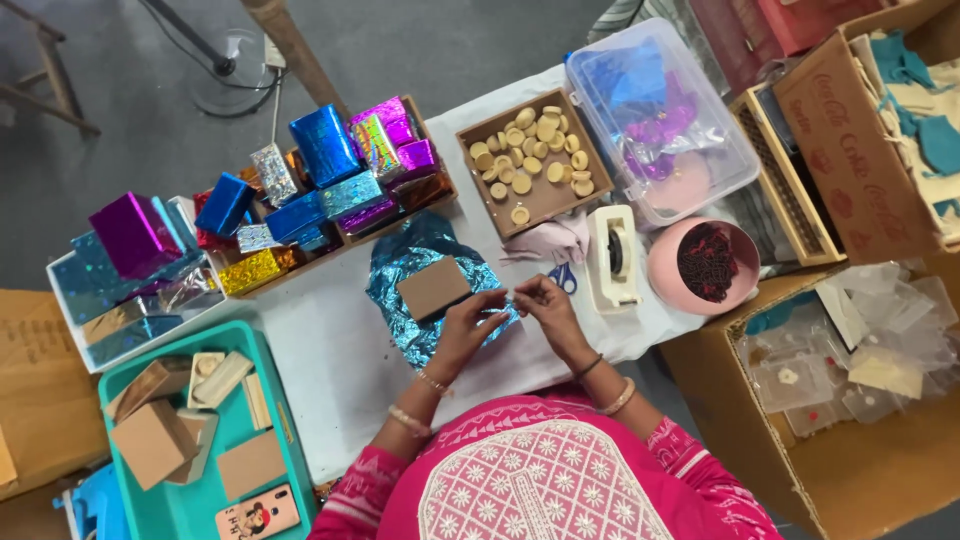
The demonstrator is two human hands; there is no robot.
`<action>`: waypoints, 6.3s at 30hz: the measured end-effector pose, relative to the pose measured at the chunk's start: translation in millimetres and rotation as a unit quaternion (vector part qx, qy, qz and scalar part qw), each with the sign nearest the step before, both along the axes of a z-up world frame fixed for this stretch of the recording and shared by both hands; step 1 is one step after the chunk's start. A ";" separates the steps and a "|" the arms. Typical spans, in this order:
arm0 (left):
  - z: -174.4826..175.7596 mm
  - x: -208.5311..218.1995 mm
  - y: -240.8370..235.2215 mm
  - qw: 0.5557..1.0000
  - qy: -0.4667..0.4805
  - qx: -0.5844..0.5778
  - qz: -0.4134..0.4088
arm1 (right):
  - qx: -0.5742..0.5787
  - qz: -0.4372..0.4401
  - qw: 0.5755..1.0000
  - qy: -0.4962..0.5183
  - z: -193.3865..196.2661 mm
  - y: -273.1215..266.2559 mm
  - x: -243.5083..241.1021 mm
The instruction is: The person wraps a small cardboard box with shiny blue wrapping paper, folds the edges, and secures the package with tape. They then select a red ribbon from a container and tie it around the wrapped box to complete the gift.
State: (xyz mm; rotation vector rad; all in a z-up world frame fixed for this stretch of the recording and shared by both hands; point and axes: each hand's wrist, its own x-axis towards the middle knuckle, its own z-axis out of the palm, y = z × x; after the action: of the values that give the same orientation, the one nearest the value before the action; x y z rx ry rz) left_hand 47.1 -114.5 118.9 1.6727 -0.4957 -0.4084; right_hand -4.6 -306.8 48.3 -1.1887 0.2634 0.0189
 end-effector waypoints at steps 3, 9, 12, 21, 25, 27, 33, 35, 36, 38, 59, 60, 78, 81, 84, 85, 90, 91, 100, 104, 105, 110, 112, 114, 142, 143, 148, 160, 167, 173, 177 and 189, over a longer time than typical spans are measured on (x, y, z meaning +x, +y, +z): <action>-15.3 -0.8 -9.0 0.999 0.016 -0.029 0.040 | 0.012 0.003 1.000 -0.005 -3.2 9.2 4.7; 7.7 -6.0 -9.9 0.985 -0.133 0.041 0.107 | 0.138 0.009 0.990 0.020 -12.6 17.4 -2.6; 12.3 -3.7 -6.4 0.966 -0.225 0.084 0.099 | 0.209 0.006 0.976 0.060 1.9 19.8 -6.0; 8.2 -11.3 -6.7 0.961 -0.252 0.090 0.075 | 0.129 0.004 0.991 0.046 -1.1 21.6 -7.2; 18.0 -13.9 -8.8 0.974 -0.202 0.069 0.077 | 0.111 -0.026 0.992 0.057 -5.8 24.4 -6.5; 8.9 -13.5 -7.1 0.986 -0.133 0.040 0.088 | 0.057 -0.019 0.998 0.024 -16.7 26.1 -8.2; -23.5 -8.8 1.2 0.990 0.041 -0.030 0.131 | 0.038 0.013 0.999 0.022 3.5 35.3 -8.9; -21.7 -7.8 -0.2 0.989 0.056 -0.036 0.133 | 0.009 0.009 1.000 0.009 9.1 37.0 -11.3; -20.9 -7.0 -1.4 0.987 0.070 -0.044 0.136 | -0.021 0.007 1.000 -0.005 11.9 37.4 -12.1; -25.2 -4.7 0.1 0.986 0.101 -0.053 0.125 | -0.062 0.017 0.998 -0.027 21.0 34.7 -12.1; -56.1 -19.2 -7.5 0.946 0.255 -0.200 0.000 | -0.405 0.014 0.891 -0.204 63.3 17.6 -15.0; -59.6 -20.0 -9.0 0.954 0.241 -0.179 0.004 | -0.456 0.007 0.857 -0.242 65.8 18.0 -14.3; -50.0 -19.0 -16.2 0.995 0.087 -0.018 0.038 | -0.307 0.033 0.949 -0.064 23.1 16.9 -11.7; -50.6 -19.4 -17.6 0.995 0.091 -0.025 0.023 | -0.308 0.041 0.951 -0.008 11.8 11.5 -16.4; -61.6 -19.6 -17.1 0.999 0.048 0.011 0.012 | -0.348 0.058 0.935 -0.013 23.5 6.1 -26.8; -64.8 -19.6 -13.7 0.999 0.049 0.011 0.011 | -0.349 0.057 0.935 -0.012 19.0 3.4 -33.2; -91.6 -20.9 11.4 0.982 -0.069 0.174 0.025 | -0.379 0.062 0.918 0.095 1.0 -13.2 -64.3; -98.3 -24.0 18.4 0.982 -0.069 0.174 0.024 | -0.379 0.062 0.918 0.096 -4.6 -20.3 -73.1; -131.1 -48.7 73.2 0.917 -0.166 0.361 0.041 | -0.458 -0.021 0.871 0.174 -87.3 -127.9 -152.9; -126.5 -55.7 82.5 0.899 -0.171 0.402 0.019 | -0.628 -0.135 0.764 0.059 -76.3 -170.9 -161.2; -122.8 -56.5 83.7 0.896 -0.165 0.412 0.011 | -0.697 -0.151 0.701 -0.003 -62.8 -174.9 -159.0; -132.9 -60.9 91.7 0.889 -0.145 0.434 -0.009 | -0.710 -0.161 0.682 0.069 -19.5 -155.7 -148.9; -141.2 -65.2 96.6 0.885 -0.138 0.444 -0.015 | -0.630 -0.167 0.746 0.136 -13.0 -146.3 -146.3; -146.8 -70.0 101.0 0.882 -0.145 0.447 -0.037 | -0.589 -0.213 0.774 0.090 -11.0 -137.9 -143.2; -122.3 -82.4 120.9 0.832 -0.324 0.447 -0.052 | -0.542 0.166 0.764 -0.309 -9.6 43.8 51.1; -122.4 -81.5 124.0 0.827 -0.332 0.450 -0.057 | -0.524 0.185 0.778 -0.291 -15.7 43.1 52.8; -122.7 -80.6 136.6 0.824 -0.340 0.450 -0.057 | -0.510 0.242 0.801 -0.201 -56.7 22.7 42.0; -117.2 -51.9 139.9 0.915 -0.188 0.354 0.040 | -0.485 0.189 0.846 -0.114 -17.6 29.9 38.2; -171.1 -8.1 129.8 0.932 -0.129 0.260 0.219 | -0.471 0.226 0.839 -0.149 -14.3 74.3 87.1; -168.2 1.7 131.0 0.917 -0.119 0.339 0.171 | -0.546 0.268 0.788 -0.098 -44.3 75.4 99.6; -168.1 -1.1 127.4 0.912 -0.085 0.365 0.169 | -0.556 0.284 0.778 -0.074 -37.8 75.6 102.3; -177.4 -1.5 130.8 0.913 -0.097 0.360 0.169 | -0.563 0.293 0.761 -0.133 -46.0 69.8 106.3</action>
State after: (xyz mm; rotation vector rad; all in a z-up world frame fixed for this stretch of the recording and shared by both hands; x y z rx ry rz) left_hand 45.6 16.4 -58.5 2.4833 -0.1846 -0.1678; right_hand 101.7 -237.0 2.3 -2.4245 -0.4552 0.2715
